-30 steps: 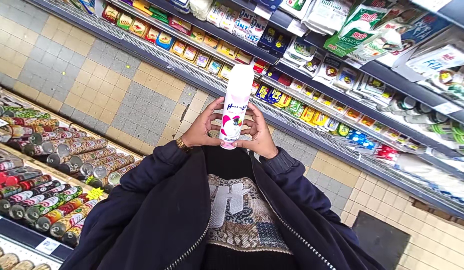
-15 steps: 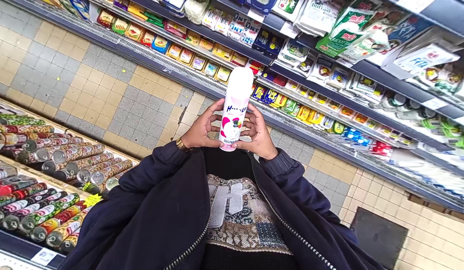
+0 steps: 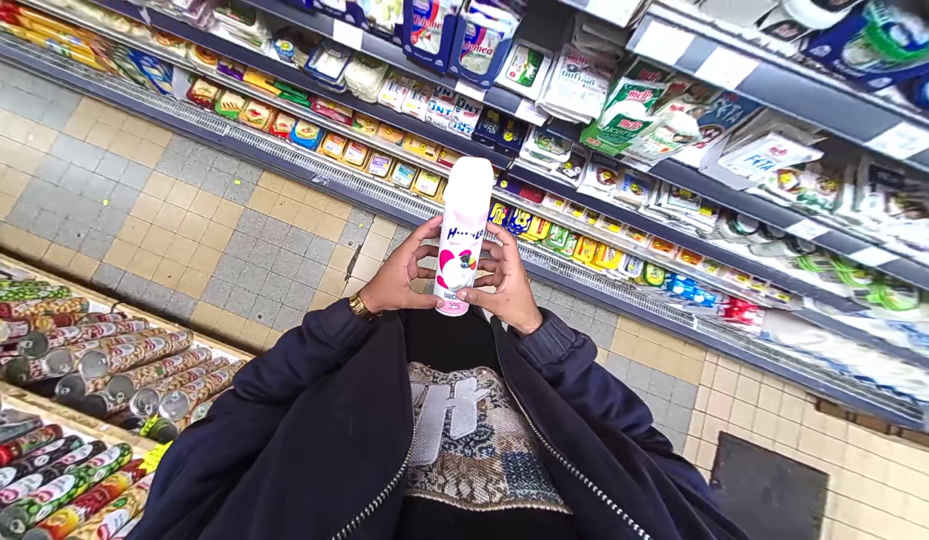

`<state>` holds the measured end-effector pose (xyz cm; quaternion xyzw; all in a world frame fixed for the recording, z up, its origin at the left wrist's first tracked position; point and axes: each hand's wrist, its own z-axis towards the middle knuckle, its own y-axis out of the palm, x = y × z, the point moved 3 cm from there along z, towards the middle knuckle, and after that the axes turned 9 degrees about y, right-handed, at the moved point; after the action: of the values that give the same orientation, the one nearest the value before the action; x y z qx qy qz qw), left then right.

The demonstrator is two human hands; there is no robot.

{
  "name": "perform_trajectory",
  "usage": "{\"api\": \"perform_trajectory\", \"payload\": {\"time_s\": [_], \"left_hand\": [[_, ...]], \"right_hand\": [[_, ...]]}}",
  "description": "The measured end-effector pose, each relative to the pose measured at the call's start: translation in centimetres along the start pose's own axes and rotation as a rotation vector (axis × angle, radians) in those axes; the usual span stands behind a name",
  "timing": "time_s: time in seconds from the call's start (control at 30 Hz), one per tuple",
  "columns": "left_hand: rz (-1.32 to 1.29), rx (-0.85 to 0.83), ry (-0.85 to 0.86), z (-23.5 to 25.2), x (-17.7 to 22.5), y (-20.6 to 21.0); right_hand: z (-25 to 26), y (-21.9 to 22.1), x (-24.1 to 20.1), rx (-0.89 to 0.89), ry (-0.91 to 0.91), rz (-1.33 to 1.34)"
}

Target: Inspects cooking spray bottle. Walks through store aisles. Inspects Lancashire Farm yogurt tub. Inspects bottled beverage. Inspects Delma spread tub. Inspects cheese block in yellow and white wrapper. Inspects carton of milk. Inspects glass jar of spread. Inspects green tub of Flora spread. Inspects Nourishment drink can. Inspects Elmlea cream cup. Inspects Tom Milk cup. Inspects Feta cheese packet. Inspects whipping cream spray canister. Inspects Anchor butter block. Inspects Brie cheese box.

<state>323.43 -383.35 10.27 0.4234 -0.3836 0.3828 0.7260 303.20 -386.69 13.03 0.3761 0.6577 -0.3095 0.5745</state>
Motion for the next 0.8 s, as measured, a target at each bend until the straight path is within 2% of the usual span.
{"api": "perform_trajectory", "payload": {"time_s": [0.2, 0.4, 0.53, 0.67, 0.8], "left_hand": [[0.027, -0.031, 0.041, 4.7, 0.3, 0.7], [0.006, -0.028, 0.162, 9.7, 1.6, 1.3], [0.013, -0.035, 0.194, 11.8, 0.8, 1.2], [-0.003, -0.059, 0.205, 12.7, -0.8, 1.0], [-0.025, -0.008, 0.181, 13.3, -1.2, 0.7]], "right_hand": [[2.7, -2.9, -2.6, 0.072, -0.032, -0.012], [6.2, -7.6, -8.2, -0.024, -0.19, 0.03], [9.0, -12.2, -15.5, 0.001, -0.335, -0.02], [11.5, -16.9, -25.3, 0.099, -0.489, -0.084], [14.0, -21.2, -35.3, 0.235, -0.585, -0.155]]}}
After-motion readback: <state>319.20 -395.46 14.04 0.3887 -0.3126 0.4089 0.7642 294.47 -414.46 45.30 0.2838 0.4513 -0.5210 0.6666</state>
